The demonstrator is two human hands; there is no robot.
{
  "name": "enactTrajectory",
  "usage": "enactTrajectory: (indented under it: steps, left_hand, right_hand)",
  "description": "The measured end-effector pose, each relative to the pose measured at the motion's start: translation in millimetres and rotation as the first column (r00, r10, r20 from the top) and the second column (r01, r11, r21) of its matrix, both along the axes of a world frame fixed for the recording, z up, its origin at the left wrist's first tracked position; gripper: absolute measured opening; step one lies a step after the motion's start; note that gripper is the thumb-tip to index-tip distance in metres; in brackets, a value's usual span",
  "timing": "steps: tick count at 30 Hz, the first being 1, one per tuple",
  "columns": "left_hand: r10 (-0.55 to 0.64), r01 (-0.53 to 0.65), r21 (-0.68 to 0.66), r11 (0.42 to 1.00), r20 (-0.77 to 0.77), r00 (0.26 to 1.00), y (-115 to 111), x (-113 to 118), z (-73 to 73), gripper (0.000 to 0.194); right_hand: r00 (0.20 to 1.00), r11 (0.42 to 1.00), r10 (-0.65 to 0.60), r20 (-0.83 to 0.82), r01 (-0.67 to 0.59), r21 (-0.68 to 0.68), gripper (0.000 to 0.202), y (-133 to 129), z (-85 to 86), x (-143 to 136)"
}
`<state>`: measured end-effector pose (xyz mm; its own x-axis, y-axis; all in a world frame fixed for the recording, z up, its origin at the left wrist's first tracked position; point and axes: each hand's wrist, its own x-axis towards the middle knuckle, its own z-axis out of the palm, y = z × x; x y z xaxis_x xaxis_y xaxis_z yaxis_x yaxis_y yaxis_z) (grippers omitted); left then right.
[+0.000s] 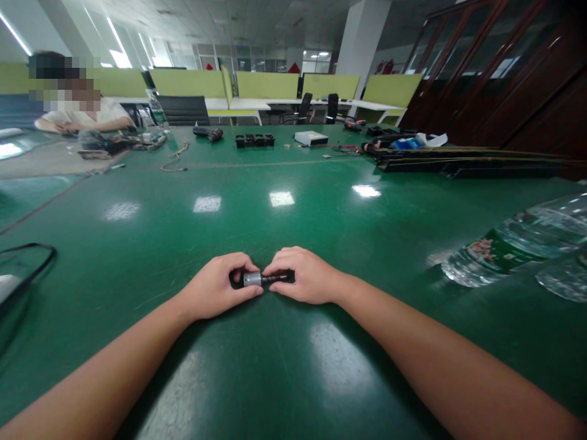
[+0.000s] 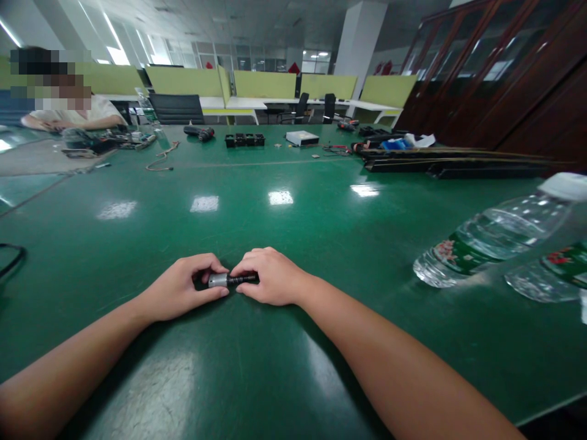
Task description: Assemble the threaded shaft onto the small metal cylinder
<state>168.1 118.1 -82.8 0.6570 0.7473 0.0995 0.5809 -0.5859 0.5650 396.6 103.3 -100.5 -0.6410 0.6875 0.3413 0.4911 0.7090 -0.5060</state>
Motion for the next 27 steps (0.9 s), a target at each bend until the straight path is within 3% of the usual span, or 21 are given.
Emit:
enactTrajectory:
  steps: [27]
  left_hand:
    - [-0.010,0.010,-0.003,1.000,-0.012,1.000,-0.4,-0.8,0.1,0.024]
  right_hand:
    - [0.999,0.999,-0.047,0.007,0.047,-0.015,0.013,-1.4,3.2,-0.9]
